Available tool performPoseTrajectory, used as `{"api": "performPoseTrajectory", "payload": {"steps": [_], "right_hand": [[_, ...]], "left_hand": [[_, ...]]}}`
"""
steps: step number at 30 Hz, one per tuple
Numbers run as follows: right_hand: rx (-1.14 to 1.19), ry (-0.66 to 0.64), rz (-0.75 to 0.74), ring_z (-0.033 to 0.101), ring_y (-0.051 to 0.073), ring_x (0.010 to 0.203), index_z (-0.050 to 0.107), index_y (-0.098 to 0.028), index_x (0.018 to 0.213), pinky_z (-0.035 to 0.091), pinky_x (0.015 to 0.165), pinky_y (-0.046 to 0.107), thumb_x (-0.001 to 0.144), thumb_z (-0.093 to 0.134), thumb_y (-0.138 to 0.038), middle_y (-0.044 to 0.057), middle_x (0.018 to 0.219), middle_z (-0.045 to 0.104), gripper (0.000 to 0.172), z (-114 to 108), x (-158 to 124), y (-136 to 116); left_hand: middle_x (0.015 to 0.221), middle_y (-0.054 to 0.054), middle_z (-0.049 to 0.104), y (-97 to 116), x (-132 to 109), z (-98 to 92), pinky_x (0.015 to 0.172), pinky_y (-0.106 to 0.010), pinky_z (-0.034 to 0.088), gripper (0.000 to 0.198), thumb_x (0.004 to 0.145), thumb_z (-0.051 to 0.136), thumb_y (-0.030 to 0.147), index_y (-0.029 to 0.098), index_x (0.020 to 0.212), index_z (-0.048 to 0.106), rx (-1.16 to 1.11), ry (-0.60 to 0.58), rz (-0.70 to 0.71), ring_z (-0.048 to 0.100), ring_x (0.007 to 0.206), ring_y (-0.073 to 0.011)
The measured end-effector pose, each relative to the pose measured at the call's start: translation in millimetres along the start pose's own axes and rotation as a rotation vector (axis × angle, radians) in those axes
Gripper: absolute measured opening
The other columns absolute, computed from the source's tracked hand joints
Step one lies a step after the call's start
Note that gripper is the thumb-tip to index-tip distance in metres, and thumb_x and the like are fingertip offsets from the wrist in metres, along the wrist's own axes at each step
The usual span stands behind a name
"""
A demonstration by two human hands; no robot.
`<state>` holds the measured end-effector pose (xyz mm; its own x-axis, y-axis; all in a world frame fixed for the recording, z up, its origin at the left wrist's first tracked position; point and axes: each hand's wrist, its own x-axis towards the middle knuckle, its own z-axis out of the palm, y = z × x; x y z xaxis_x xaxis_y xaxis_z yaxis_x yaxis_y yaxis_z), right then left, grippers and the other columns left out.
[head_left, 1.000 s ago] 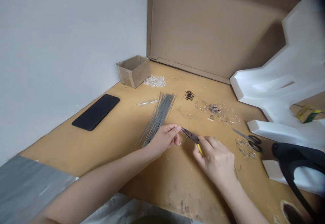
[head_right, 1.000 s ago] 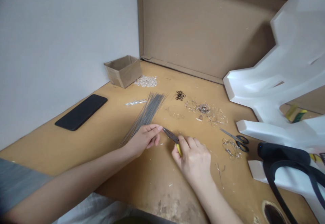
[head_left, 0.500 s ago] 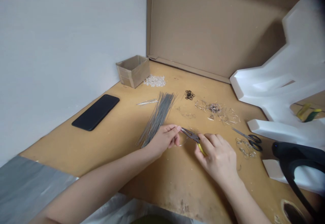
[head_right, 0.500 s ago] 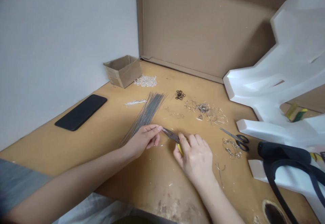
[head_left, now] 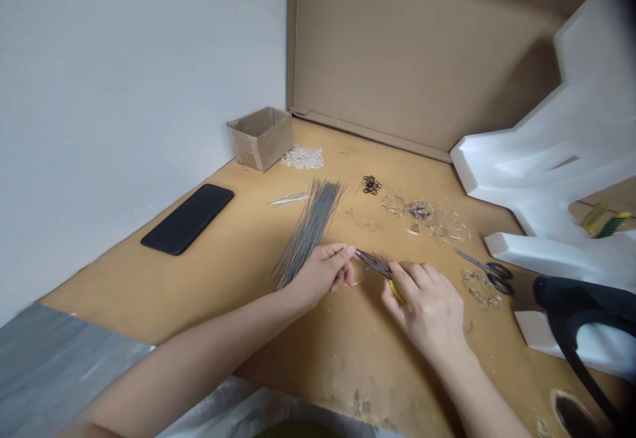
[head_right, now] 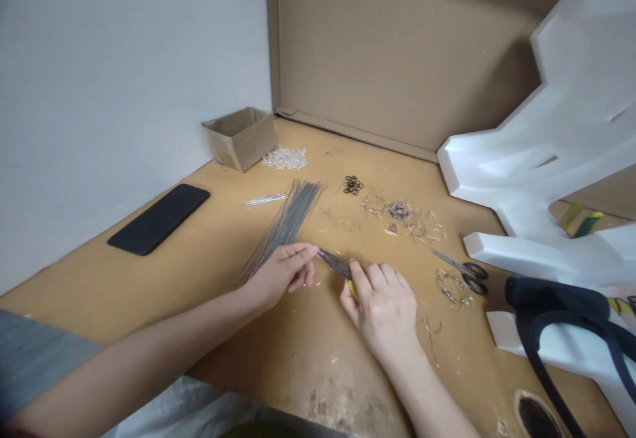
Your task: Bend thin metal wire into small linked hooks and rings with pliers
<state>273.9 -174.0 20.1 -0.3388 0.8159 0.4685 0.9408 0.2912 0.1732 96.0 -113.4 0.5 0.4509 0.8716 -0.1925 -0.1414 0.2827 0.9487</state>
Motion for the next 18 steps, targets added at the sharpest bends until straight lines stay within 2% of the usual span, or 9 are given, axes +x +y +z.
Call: {"api": "performPoseTrajectory", "payload": {"steps": [18], "right_hand": [[0.065, -0.016, 0.016, 0.060, 0.016, 0.067, 0.066, -0.015, 0.092, 0.039, 0.059, 0.024, 0.082, 0.048, -0.028, 0.005, 0.076, 0.068, 0.024, 1.7, -2.3, 0.0]], "left_hand": [[0.037, 0.008, 0.041, -2.5, -1.2, 1.0, 0.036, -0.017, 0.021, 0.028, 0.081, 0.047, 0.041, 0.014, 0.075, 0.057, -0.005, 0.023, 0.019, 0.027, 0.032, -0.0040]]}}
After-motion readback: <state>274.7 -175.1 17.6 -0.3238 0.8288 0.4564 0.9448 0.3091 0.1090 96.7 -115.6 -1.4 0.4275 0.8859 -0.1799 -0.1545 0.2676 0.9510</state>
